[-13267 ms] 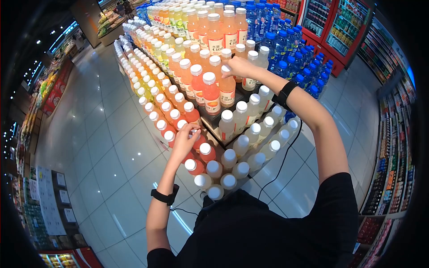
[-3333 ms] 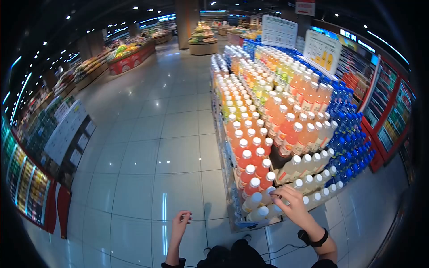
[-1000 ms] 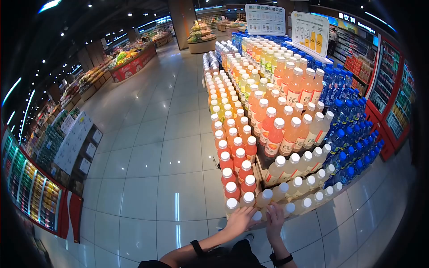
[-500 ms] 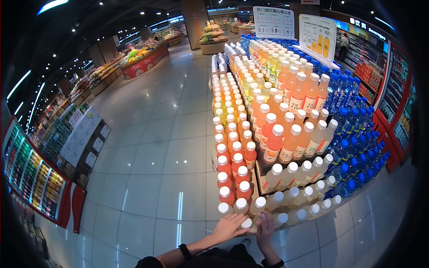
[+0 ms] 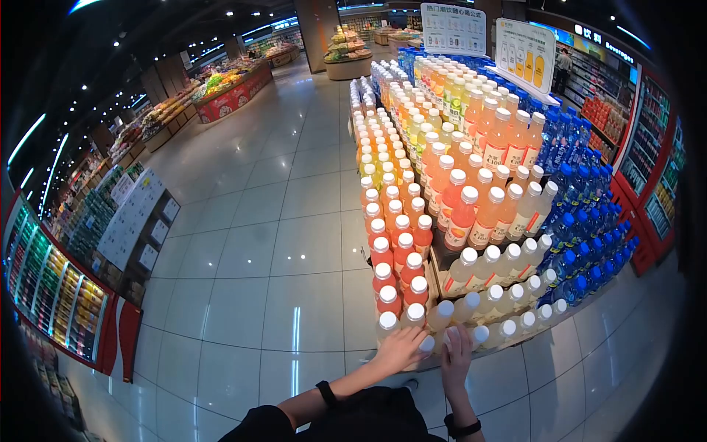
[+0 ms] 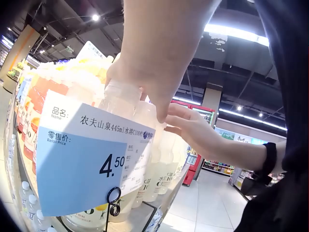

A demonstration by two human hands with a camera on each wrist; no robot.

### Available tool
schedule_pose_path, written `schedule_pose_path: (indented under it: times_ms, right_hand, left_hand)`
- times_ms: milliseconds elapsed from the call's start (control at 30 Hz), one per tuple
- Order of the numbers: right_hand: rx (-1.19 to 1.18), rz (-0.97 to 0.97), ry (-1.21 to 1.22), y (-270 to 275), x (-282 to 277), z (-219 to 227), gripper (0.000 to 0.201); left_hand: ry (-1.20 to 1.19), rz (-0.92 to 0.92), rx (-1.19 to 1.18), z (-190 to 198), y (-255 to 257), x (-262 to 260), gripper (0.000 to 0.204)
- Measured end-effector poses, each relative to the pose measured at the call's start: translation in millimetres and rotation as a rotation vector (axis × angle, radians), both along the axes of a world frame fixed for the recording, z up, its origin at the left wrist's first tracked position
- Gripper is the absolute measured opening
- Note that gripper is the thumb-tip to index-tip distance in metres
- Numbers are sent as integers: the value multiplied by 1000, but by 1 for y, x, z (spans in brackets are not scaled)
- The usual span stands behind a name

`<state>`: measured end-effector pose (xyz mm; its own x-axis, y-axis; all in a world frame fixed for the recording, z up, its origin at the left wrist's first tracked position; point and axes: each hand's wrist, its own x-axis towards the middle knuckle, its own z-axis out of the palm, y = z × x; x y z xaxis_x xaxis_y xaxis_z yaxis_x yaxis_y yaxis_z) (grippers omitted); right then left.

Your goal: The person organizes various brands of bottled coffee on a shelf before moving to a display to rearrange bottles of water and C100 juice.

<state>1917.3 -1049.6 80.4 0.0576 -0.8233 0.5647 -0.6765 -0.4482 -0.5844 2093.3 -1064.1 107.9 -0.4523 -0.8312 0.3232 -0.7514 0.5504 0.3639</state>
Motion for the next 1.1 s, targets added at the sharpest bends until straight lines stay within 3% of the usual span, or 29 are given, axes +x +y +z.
schedule_pose_path:
  times_ms: [200,400,500,633,700,800,967,1100]
  right_hand:
    - [60,-175,9,57,-14,-3,40]
    - [231,-386,-36,136,-40,-11,27]
    - [551,-342,-76,178,-68,-45,24]
    - [1061,-148,111,213,-90,-83,32]
    - [1101,12,161,216,-99,-107,33]
    - [1140,90,67,200,-107,-107,34]
    - [988,64,-10,180,-159,-96,35]
    - [891,-12,11,195,-232,-113,31]
  left_hand:
    - [286,-46,14,4,1,8,51]
    - [333,-12,27,21,12,5,46]
    - [313,3,49,23,21,1,47]
    - [305,22,41,22,31,-7,46]
    - [287,59,23,25,38,-10,46]
    - [240,140,-17,34,48,-17,46]
    - [194,235,-57,34,59,-63,46]
    - [210,201,-55,32,56,-126,46]
